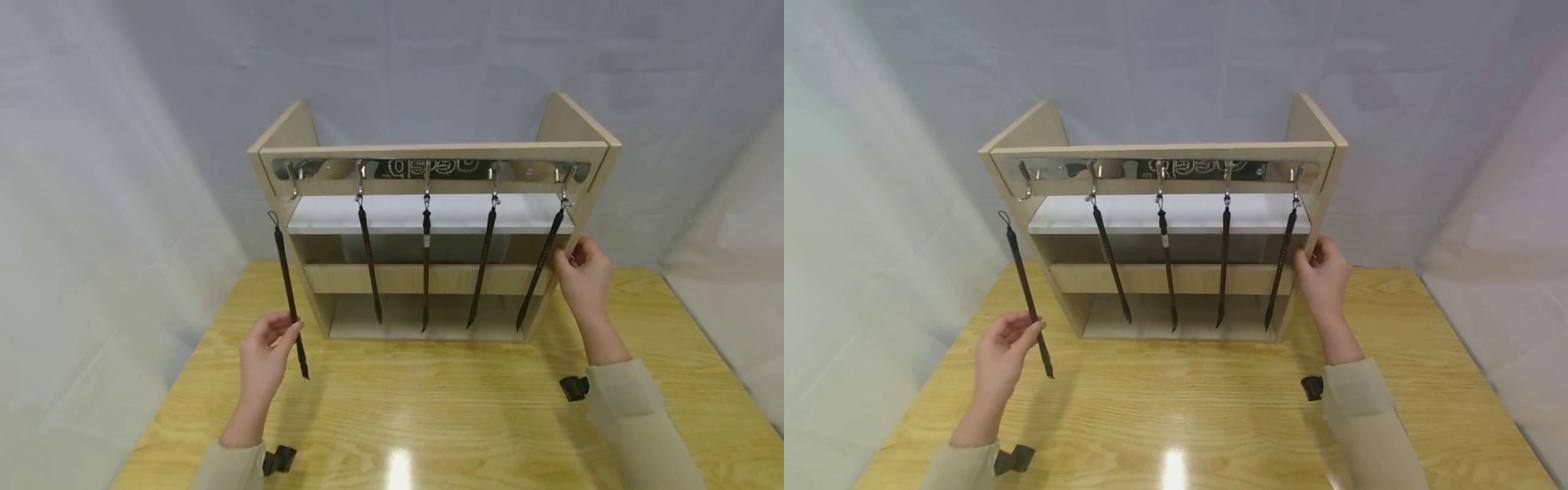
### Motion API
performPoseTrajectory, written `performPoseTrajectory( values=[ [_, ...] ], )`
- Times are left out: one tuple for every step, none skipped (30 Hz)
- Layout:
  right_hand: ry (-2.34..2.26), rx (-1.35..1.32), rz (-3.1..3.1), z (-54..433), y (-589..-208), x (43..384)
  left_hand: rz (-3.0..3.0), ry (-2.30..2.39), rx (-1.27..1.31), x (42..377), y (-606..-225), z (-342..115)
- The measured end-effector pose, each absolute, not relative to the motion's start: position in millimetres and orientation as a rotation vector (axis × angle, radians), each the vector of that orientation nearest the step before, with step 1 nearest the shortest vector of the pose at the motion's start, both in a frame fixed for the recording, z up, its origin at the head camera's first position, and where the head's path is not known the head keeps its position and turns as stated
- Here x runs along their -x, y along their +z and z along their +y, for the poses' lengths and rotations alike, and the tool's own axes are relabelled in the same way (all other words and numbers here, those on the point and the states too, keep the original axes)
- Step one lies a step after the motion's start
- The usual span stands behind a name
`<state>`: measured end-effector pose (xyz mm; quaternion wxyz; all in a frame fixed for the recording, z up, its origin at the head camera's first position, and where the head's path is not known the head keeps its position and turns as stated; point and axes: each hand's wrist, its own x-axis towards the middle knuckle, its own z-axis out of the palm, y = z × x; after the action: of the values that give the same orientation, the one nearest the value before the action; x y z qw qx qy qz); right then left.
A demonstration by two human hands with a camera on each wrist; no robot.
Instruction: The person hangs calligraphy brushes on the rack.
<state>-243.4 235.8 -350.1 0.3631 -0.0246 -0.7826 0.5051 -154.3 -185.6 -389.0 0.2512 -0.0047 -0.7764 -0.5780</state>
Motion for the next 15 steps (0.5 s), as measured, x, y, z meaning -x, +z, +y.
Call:
performPoseTrajectory(
  values=[
    [1.300,0.063,-2.015,235.9,-350.5,243.6,-2.113,-1.572,0.016,153.7,-388.4,-185.3],
    [1.302,0.062,-2.014,235.8,-350.6,243.6,-2.116,-1.569,0.020,153.4,-387.9,-185.2],
    [1.301,0.062,-2.014,235.8,-350.6,243.6,-2.118,-1.567,0.027,153.2,-387.4,-185.2],
    [1.301,0.062,-2.014,235.3,-350.1,243.2,-2.123,-1.558,0.030,153.1,-386.9,-185.3],
    [1.300,0.063,-2.018,233.2,-347.4,240.5,-2.129,-1.548,0.034,153.0,-386.3,-185.4],
    [1.301,0.061,-2.019,231.1,-344.3,237.6,-2.138,-1.533,0.036,153.0,-385.8,-185.5],
    [1.298,0.059,-2.021,228.7,-341.0,234.4,-2.149,-1.516,0.037,152.8,-384.9,-185.7],
    [1.301,0.056,-2.021,226.7,-337.9,231.7,-2.159,-1.500,0.035,152.8,-384.2,-186.0],
    [1.300,0.054,-2.023,224.8,-335.3,229.2,-2.168,-1.489,0.033,152.7,-383.5,-186.1],
    [1.298,0.056,-2.027,224.0,-334.2,228.3,-2.175,-1.477,0.028,152.4,-382.5,-186.2],
    [1.297,0.058,-2.032,223.7,-333.7,227.8,-2.180,-1.469,0.026,152.0,-381.4,-186.1],
    [1.296,0.061,-2.034,225.3,-335.7,229.9,-2.184,-1.463,0.024,151.7,-380.4,-185.9],
    [1.292,0.068,-2.038,227.1,-338.3,232.5,-2.187,-1.460,0.022,151.3,-379.4,-185.8],
    [1.297,0.071,-2.038,229.2,-341.3,235.6,-2.185,-1.461,0.022,151.1,-378.5,-185.6],
    [1.293,0.078,-2.040,231.1,-344.2,238.3,-2.185,-1.460,0.022,150.8,-377.7,-185.3]
  ],
)
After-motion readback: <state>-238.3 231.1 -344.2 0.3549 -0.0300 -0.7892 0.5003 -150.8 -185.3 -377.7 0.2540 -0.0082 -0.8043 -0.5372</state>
